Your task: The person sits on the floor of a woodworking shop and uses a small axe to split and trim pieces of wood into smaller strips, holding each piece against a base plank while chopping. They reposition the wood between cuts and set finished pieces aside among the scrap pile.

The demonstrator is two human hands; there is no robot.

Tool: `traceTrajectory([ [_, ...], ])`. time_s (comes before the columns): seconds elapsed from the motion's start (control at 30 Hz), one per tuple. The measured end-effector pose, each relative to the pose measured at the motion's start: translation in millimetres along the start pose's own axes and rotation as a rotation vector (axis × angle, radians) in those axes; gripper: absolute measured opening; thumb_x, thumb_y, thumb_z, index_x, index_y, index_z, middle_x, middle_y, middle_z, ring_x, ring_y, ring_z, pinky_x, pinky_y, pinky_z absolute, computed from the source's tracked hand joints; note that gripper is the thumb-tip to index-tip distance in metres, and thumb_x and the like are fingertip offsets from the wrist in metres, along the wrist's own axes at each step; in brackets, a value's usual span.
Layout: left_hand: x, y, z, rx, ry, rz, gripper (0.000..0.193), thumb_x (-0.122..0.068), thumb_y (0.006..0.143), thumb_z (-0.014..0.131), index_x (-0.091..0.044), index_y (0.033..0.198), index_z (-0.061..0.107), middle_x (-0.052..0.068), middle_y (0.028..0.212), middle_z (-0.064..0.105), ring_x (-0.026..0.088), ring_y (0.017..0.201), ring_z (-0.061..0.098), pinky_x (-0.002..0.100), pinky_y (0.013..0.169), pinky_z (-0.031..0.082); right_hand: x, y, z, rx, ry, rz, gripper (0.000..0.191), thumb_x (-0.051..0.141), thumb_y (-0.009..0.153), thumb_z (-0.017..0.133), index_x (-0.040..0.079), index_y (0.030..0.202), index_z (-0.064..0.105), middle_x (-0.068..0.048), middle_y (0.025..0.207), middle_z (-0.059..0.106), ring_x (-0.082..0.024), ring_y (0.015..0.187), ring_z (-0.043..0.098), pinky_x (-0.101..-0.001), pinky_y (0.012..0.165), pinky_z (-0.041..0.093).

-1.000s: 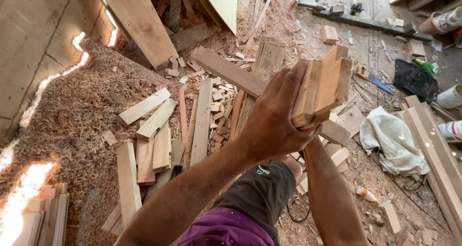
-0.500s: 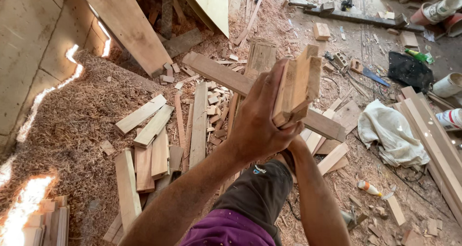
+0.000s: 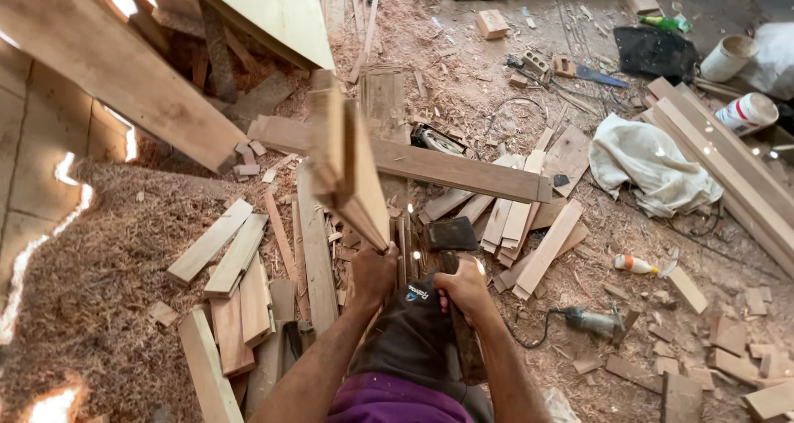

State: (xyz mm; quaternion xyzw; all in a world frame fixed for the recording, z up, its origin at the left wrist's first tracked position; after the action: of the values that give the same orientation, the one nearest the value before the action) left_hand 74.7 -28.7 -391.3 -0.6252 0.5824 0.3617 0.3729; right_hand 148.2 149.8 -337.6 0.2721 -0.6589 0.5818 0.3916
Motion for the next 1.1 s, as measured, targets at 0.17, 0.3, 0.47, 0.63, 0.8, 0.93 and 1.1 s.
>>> traceTrajectory([
  [0.17,-7.1,-8.0,4.3,-0.117,0.224,0.111,0.035,-0.026,0.087,0.08,0.007,0.075,0.074,0.025,0.067,0.069,0.04,0.062,0.068,0.051,0.061,0.056,6.0,6.2,0.0,0.01,-0.012,-0.013,0.013,-0.002,0.077,0.067,-0.005,0.068,0.058,-0.009,0.053,0.057,-0.017,0.037,0.055,-0.0323,0.035,0.047],
  [0.3,-17.5,-7.1,-4.5,-0.072,0.165,0.227,0.026,-0.025,0.088,0.076,0.0,0.082,0.073,0.015,0.067,0.068,0.029,0.054,0.068,0.043,0.051,0.055,2.3,11.1,-6.3,0.059,0.109,0.014,0.009,-0.002,0.076,0.067,0.001,0.07,0.06,-0.005,0.055,0.056,-0.015,0.037,0.052,-0.032,0.034,0.045],
  [0.47,-69.4,16.7,-32.1,-0.148,-0.256,0.531,0.023,-0.026,0.1,0.071,-0.009,0.091,0.059,0.004,0.079,0.059,0.018,0.066,0.063,0.03,0.057,0.058,-0.3,14.6,-15.1,0.048,0.08,0.026,0.011,-0.001,0.078,0.068,-0.001,0.069,0.062,-0.008,0.055,0.059,-0.016,0.039,0.055,-0.0327,0.037,0.048],
  [0.63,-215.5,26.7,-139.2,-0.389,-0.318,0.867,0.044,-0.015,0.097,0.069,-0.01,0.134,0.046,0.013,0.113,0.063,0.019,0.094,0.067,0.036,0.077,0.062,0.7,12.7,-18.0,0.005,0.114,-0.024,0.019,0.004,0.08,0.071,-0.004,0.067,0.06,-0.009,0.055,0.058,-0.018,0.039,0.056,-0.0347,0.036,0.047],
  [0.8,-300.7,3.5,-239.1,-0.307,0.938,0.818,0.088,-0.012,0.086,0.076,-0.021,0.164,0.037,0.02,0.127,0.066,0.025,0.103,0.066,0.044,0.085,0.061,-7.5,14.5,-22.1,0.0,0.174,-0.042,0.015,0.003,0.078,0.071,-0.001,0.07,0.059,-0.008,0.056,0.058,-0.018,0.04,0.056,-0.0364,0.037,0.048],
  [0.93,-255.5,-5.3,-226.7,0.096,1.621,0.653,0.065,-0.021,0.102,0.059,-0.039,0.159,0.035,0.014,0.117,0.065,0.028,0.096,0.061,0.046,0.085,0.054,-22.0,19.3,-27.8,-0.002,0.26,0.023,0.015,0.005,0.081,0.071,-0.001,0.073,0.06,-0.006,0.059,0.058,-0.015,0.044,0.057,-0.0345,0.041,0.049],
  [1.1,-181.1,0.5,-191.0,0.321,1.87,0.545,0.074,-0.014,0.1,0.056,-0.04,0.162,0.024,0.011,0.123,0.057,0.025,0.106,0.055,0.04,0.087,0.05,-33.0,17.9,-29.3,-0.006,0.3,0.059,0.01,0.006,0.083,0.069,0.002,0.079,0.06,-0.004,0.061,0.057,-0.014,0.045,0.056,-0.0333,0.041,0.049],
])
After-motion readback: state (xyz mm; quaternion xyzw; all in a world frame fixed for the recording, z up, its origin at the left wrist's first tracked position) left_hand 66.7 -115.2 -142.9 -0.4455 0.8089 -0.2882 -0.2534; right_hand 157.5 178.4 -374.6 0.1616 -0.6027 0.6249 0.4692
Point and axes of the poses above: each hand's wrist, its own y-axis towards the middle knuckle, its own z-axis out of the palm, x = y × z, the point moved 1 cm from there along y, towards the middle knuckle
